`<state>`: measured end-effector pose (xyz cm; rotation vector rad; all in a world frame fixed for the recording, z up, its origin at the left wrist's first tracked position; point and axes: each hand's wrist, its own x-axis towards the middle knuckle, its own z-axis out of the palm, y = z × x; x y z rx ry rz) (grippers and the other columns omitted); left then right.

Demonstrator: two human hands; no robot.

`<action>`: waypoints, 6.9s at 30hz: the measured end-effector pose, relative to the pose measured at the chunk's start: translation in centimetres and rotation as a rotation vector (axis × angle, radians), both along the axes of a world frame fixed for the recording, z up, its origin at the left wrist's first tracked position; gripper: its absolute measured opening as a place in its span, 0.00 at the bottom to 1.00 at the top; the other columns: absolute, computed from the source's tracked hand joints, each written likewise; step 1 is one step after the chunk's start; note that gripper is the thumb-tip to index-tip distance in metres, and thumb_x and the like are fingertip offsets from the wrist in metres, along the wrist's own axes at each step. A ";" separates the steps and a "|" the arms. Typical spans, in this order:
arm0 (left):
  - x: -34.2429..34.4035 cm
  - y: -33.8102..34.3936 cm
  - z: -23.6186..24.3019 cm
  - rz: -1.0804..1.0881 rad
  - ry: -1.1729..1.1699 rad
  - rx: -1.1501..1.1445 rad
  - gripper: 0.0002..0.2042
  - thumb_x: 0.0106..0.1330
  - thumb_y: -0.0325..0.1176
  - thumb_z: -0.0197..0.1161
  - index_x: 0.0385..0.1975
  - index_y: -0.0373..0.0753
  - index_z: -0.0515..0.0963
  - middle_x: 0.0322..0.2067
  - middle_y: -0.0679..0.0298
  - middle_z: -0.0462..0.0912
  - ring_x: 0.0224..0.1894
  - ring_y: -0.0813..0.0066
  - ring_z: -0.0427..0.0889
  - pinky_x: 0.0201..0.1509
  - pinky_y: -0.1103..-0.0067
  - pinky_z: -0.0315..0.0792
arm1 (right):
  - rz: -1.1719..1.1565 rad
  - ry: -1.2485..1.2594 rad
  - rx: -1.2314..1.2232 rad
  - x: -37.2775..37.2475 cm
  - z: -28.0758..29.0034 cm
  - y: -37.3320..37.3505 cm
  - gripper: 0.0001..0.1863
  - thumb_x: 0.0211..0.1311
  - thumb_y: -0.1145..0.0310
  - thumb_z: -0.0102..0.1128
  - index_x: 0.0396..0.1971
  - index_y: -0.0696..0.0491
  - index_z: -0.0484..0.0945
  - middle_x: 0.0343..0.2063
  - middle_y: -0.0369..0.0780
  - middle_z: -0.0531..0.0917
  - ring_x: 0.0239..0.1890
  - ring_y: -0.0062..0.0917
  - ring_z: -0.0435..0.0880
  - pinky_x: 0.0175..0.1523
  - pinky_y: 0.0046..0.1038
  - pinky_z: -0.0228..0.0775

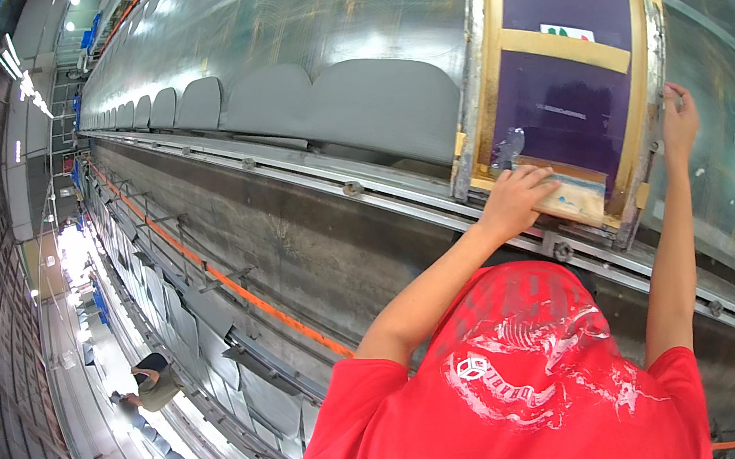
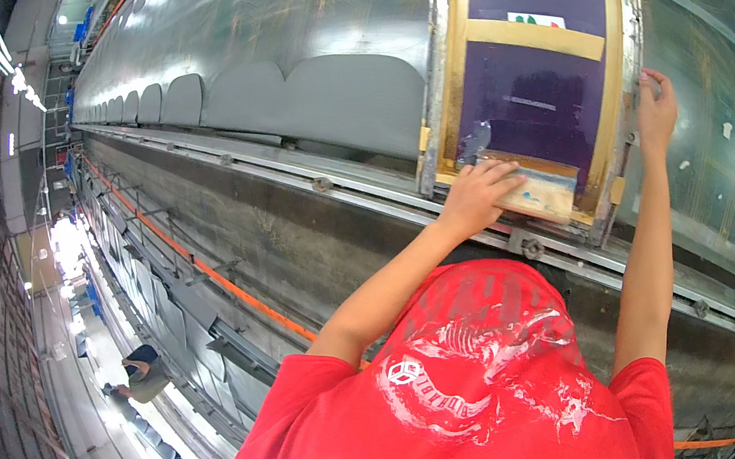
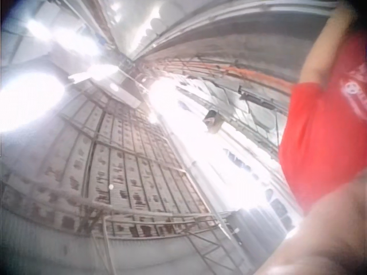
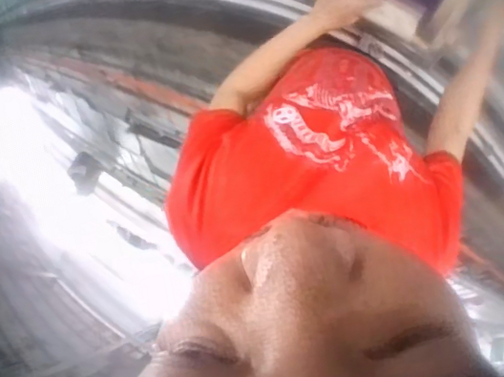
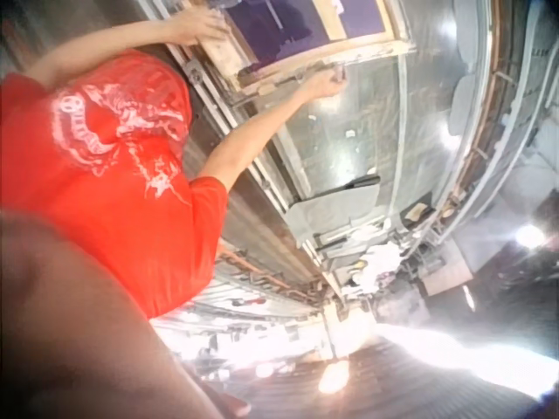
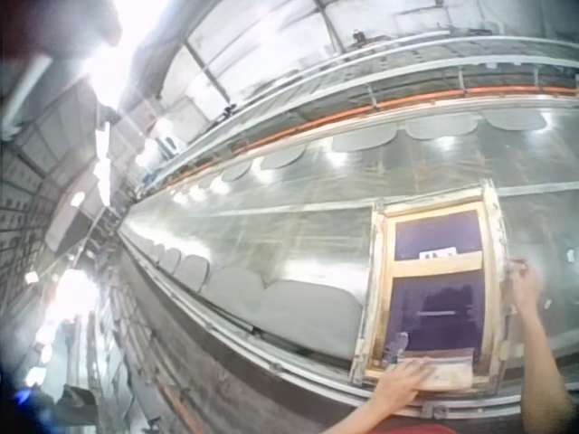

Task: The person pours ink onto a screen printing frame and uses a squeegee to spread it across the mesh. They then move to a conveyor line, position the frame over a garment, and pull the squeegee to transfer the ink. Finally, they lift the frame and inspect the printed garment.

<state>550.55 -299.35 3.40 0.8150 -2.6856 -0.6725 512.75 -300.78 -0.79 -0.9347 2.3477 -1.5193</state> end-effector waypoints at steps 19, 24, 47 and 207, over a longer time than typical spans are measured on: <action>0.0 0.4 -1.8 0.040 0.128 -0.046 0.19 0.48 0.30 0.65 0.44 0.43 0.84 0.48 0.62 0.83 0.53 0.61 0.80 0.55 0.63 0.74 | 0.194 0.356 0.044 -1.1 -3.7 2.7 0.17 0.70 0.61 0.56 0.49 0.57 0.82 0.49 0.48 0.82 0.53 0.31 0.79 0.61 0.32 0.69; -0.3 2.2 -0.4 0.009 -0.075 -0.067 0.26 0.48 0.32 0.67 0.52 0.54 0.81 0.57 0.71 0.79 0.60 0.67 0.74 0.63 0.66 0.66 | 0.083 -0.042 0.138 -2.3 -4.7 4.5 0.20 0.72 0.56 0.55 0.52 0.57 0.79 0.49 0.46 0.84 0.51 0.35 0.82 0.57 0.33 0.70; -7.4 -6.4 1.2 -0.054 -0.094 -0.274 0.24 0.55 0.24 0.63 0.54 0.51 0.82 0.57 0.69 0.82 0.58 0.67 0.78 0.62 0.67 0.70 | 0.104 0.431 0.533 -2.6 3.2 5.6 0.18 0.66 0.50 0.62 0.47 0.46 0.85 0.51 0.42 0.81 0.49 0.35 0.79 0.50 0.39 0.73; 39.5 -50.9 6.2 -0.023 0.010 0.036 0.19 0.52 0.24 0.65 0.46 0.48 0.86 0.48 0.64 0.86 0.49 0.62 0.84 0.52 0.71 0.78 | 0.582 0.418 0.326 59.4 10.3 -35.1 0.21 0.44 0.73 0.72 0.44 0.55 0.82 0.45 0.41 0.82 0.52 0.39 0.77 0.57 0.36 0.73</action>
